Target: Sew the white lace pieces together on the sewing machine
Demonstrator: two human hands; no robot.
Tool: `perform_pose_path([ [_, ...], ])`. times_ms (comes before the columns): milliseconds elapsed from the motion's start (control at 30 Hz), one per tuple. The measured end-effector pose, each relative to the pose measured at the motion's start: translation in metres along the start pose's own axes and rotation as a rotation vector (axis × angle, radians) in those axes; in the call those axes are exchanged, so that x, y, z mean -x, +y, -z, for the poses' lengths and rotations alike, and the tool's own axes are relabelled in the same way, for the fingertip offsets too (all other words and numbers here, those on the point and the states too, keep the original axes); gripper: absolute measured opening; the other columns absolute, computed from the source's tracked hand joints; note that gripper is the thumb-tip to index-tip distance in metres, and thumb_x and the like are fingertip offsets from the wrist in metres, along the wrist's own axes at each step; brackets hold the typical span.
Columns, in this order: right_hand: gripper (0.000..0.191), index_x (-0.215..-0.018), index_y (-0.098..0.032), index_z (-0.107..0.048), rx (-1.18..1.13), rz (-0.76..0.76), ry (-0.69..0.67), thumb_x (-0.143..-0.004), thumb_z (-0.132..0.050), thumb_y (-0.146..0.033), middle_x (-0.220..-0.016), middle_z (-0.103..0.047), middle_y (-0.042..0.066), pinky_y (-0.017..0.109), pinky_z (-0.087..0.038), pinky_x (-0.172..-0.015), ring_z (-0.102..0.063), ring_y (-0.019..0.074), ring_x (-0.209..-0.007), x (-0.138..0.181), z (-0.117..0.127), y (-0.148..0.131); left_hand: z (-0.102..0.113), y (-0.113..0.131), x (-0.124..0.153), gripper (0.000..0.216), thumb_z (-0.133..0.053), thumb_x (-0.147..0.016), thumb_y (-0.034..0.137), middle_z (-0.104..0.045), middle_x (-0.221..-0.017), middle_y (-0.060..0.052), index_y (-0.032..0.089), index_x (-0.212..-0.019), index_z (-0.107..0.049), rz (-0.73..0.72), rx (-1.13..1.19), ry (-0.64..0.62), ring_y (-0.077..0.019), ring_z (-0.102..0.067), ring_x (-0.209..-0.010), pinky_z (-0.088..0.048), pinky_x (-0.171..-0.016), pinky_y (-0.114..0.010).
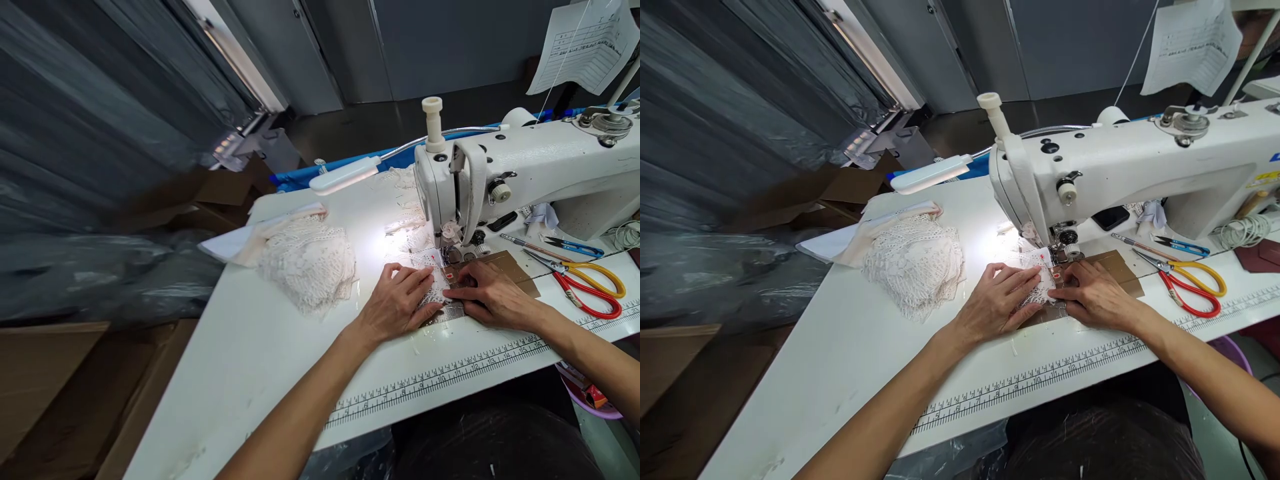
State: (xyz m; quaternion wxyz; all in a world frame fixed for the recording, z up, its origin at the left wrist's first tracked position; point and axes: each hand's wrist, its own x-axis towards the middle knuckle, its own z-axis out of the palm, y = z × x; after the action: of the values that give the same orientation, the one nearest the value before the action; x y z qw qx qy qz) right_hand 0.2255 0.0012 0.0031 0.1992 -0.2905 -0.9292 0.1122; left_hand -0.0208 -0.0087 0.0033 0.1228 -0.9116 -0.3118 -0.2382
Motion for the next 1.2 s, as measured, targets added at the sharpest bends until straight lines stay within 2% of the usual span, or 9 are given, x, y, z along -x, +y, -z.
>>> perform_pose_path([
  [167,0.037,-0.120,-0.029,-0.069,0.013,-0.013,-0.013,-0.090,-0.051,-0.017,-0.108,-0.057,0.010,0.042,-0.047,-0.088,-0.053,0.0230,-0.104,0.000,0.000,0.000,0.000,0.000,0.000,0.030,-0.044,-0.100,0.039,-0.069,-0.119,-0.013,0.016,-0.115,-0.058,0.046,0.032,0.012,-0.0249,-0.062,-0.092,-0.041,-0.080,-0.043],
  [267,0.037,-0.121,-0.028,-0.068,-0.002,-0.009,-0.018,-0.090,-0.052,-0.017,-0.108,-0.057,0.011,0.043,-0.047,-0.088,-0.052,0.0238,-0.103,0.000,0.000,-0.001,0.000,0.000,0.000,0.036,-0.046,-0.099,0.040,-0.067,-0.121,-0.015,0.014,-0.121,-0.057,0.088,0.003,0.027,-0.0278,-0.061,-0.096,-0.039,-0.081,-0.045],
  [400,0.036,-0.120,-0.027,-0.069,-0.014,-0.010,-0.018,-0.089,-0.053,-0.016,-0.108,-0.057,0.011,0.044,-0.047,-0.088,-0.052,0.0237,-0.102,0.000,0.000,-0.001,0.000,-0.001,-0.001,0.040,-0.044,-0.099,0.042,-0.067,-0.122,-0.013,0.014,-0.126,-0.055,0.065,-0.023,0.021,-0.0273,-0.061,-0.094,-0.037,-0.082,-0.045],
  [633,0.035,-0.121,-0.027,-0.069,0.028,-0.017,-0.035,-0.090,-0.053,-0.018,-0.106,-0.057,0.011,0.043,-0.047,-0.088,-0.052,0.0239,-0.101,-0.001,0.002,-0.002,-0.004,-0.001,-0.001,0.034,-0.043,-0.100,0.038,-0.069,-0.121,-0.010,0.018,-0.125,-0.056,0.053,0.017,-0.014,-0.0261,-0.061,-0.091,-0.036,-0.082,-0.046],
  [867,0.035,-0.121,-0.027,-0.068,0.051,-0.020,-0.042,-0.090,-0.054,-0.018,-0.107,-0.057,0.011,0.045,-0.048,-0.087,-0.052,0.0256,-0.101,-0.002,0.003,-0.005,-0.004,-0.002,0.000,0.038,-0.044,-0.099,0.040,-0.065,-0.127,-0.012,0.016,-0.127,-0.056,0.054,0.041,-0.052,-0.0287,-0.059,-0.094,-0.039,-0.077,-0.045],
  [1067,0.034,-0.121,-0.023,-0.067,0.069,-0.013,-0.037,-0.092,-0.050,-0.018,-0.107,-0.057,0.012,0.044,-0.049,-0.086,-0.052,0.0249,-0.101,-0.003,0.002,-0.004,-0.002,-0.009,-0.013,0.041,-0.038,-0.101,0.042,-0.065,-0.128,-0.011,0.017,-0.124,-0.061,0.038,0.038,-0.131,-0.0274,-0.060,-0.095,-0.041,-0.082,-0.045],
  [1200,0.039,-0.127,-0.023,-0.063,0.064,-0.009,-0.002,-0.091,-0.048,-0.015,-0.107,-0.057,0.012,0.042,-0.050,-0.085,-0.052,0.0238,-0.100,-0.004,0.001,-0.002,-0.005,-0.016,-0.022,0.038,-0.040,-0.101,0.041,-0.067,-0.125,-0.011,0.016,-0.117,-0.065,0.022,0.046,-0.126,-0.0255,-0.061,-0.091,-0.044,-0.083,-0.046],
])
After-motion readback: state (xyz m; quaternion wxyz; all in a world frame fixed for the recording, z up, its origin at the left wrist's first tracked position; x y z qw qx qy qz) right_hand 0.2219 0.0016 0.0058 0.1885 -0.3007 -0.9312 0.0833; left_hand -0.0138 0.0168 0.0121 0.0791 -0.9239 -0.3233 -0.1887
